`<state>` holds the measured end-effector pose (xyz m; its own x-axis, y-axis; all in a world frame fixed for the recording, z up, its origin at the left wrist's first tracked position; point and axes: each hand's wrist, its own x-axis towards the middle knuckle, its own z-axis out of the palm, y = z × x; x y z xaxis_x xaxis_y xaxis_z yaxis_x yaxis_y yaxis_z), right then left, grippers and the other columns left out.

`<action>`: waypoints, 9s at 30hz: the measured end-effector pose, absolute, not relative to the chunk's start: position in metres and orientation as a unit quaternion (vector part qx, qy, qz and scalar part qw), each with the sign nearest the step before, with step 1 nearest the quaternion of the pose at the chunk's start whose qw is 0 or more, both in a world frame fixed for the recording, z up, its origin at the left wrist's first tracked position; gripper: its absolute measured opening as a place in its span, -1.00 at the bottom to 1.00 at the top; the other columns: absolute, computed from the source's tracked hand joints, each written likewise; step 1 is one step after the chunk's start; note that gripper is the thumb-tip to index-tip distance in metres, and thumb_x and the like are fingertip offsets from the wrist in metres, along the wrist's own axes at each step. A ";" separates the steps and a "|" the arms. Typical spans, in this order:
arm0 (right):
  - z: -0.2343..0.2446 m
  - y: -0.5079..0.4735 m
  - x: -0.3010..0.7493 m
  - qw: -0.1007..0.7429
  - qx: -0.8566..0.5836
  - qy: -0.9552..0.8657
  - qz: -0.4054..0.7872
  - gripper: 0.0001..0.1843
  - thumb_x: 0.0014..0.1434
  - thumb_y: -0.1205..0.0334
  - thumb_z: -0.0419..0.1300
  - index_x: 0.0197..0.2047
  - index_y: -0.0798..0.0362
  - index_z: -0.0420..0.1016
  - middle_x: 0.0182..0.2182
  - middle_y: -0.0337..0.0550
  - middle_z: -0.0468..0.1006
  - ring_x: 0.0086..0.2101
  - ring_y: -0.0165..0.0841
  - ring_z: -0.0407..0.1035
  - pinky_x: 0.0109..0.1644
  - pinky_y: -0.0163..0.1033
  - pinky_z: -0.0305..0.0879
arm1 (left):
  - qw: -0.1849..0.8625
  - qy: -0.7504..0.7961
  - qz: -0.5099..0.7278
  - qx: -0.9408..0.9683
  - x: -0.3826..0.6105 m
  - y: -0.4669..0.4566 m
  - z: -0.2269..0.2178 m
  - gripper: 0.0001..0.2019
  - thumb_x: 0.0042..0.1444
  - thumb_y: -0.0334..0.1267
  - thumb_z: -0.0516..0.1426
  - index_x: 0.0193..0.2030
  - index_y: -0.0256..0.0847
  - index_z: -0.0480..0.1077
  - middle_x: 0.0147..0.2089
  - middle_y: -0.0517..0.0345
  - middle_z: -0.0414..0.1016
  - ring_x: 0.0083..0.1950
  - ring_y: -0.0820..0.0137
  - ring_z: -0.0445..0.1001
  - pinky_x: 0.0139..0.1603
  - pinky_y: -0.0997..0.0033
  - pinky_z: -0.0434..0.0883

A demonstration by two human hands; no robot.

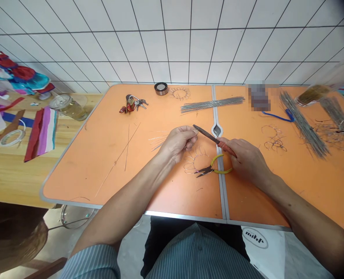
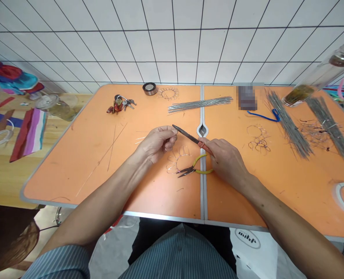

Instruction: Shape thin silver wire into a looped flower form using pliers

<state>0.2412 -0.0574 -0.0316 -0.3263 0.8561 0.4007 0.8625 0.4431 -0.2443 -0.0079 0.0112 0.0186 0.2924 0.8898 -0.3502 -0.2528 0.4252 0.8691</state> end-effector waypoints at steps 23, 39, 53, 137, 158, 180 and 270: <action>-0.025 -0.061 0.237 0.210 -0.544 -0.813 -0.005 -0.56 0.64 0.19 -0.06 0.24 -0.03 0.63 -0.32 -0.10 0.67 -0.26 -0.18 0.54 -0.29 -0.12 0.22 | 0.716 0.439 0.401 0.364 -0.007 0.011 0.018 -0.82 0.05 -0.41 0.25 -0.52 -0.24 0.37 -0.59 0.25 0.33 -0.66 0.61 0.13 -0.63 0.57 0.04; -0.028 -0.062 0.236 0.197 -0.556 -0.807 -0.006 -0.56 0.64 0.19 -0.02 0.32 0.03 0.61 -0.23 -0.05 0.71 -0.19 -0.13 0.56 -0.20 -0.11 0.30 | 0.717 0.441 0.402 0.361 -0.007 0.011 0.020 -0.82 0.10 -0.42 0.24 -0.50 -0.26 0.39 -0.58 0.25 0.34 -0.66 0.62 0.13 -0.64 0.58 0.05; 0.004 -0.055 0.243 0.147 -0.700 -0.694 0.076 -0.55 0.61 0.02 -0.06 0.25 -0.16 0.60 0.07 -0.09 0.76 0.00 -0.02 0.57 -0.19 -0.07 0.27 | 0.827 0.343 0.341 0.286 -0.014 0.013 0.022 -0.76 0.23 -0.40 0.32 -0.40 -0.25 0.37 -0.50 0.30 0.35 -0.62 0.63 0.17 -0.62 0.63 0.13; -0.009 -0.053 0.220 0.318 -0.569 -0.540 0.532 -0.66 0.15 -0.07 0.55 -0.27 0.01 0.67 -0.41 -0.13 0.70 -0.49 -0.35 0.47 -0.48 -0.23 0.35 | 0.160 0.358 0.263 0.881 0.007 -0.012 -0.010 -0.83 0.36 -0.43 0.11 -0.21 -0.13 0.49 0.06 -0.09 0.52 0.13 0.05 0.37 0.11 -0.02 0.32; 0.004 -0.051 0.223 0.412 -0.587 -0.529 0.453 -0.79 0.09 0.12 0.52 -0.29 0.07 0.70 -0.47 -0.18 0.61 -0.52 -0.43 0.37 -0.43 -0.27 0.29 | 0.663 0.410 0.386 0.494 -0.009 0.015 -0.004 -0.63 0.23 0.11 0.37 -0.12 -0.18 0.54 0.02 0.00 0.68 -0.06 0.33 0.63 -0.03 0.35 0.51; 0.002 -0.053 0.221 0.430 -0.570 -0.548 0.436 -0.81 0.11 0.12 0.48 -0.29 0.05 0.68 -0.46 -0.23 0.59 -0.48 -0.42 0.40 -0.33 -0.24 0.43 | 0.709 0.401 0.334 0.474 -0.007 0.007 0.007 -0.62 0.09 0.05 0.46 -0.23 -0.24 0.58 -0.19 0.01 0.72 -0.33 0.46 0.56 -0.28 0.48 0.51; 0.003 -0.068 0.204 0.578 -0.520 -0.584 0.233 -0.84 0.27 0.14 0.50 -0.29 -0.06 0.64 -0.34 -0.21 0.70 -0.38 -0.33 0.53 -0.29 -0.16 0.53 | 0.621 0.374 0.274 0.632 0.005 -0.014 0.009 -0.90 0.21 -0.26 0.31 -0.23 -0.25 0.57 -0.42 0.13 0.64 -0.42 0.44 0.52 -0.33 0.46 0.44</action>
<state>0.2038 -0.0678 0.0033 0.2105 0.8766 0.4327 0.3379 0.3501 -0.8736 0.0045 -0.0145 0.0093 0.5700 0.8132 -0.1174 0.1322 0.0503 0.9900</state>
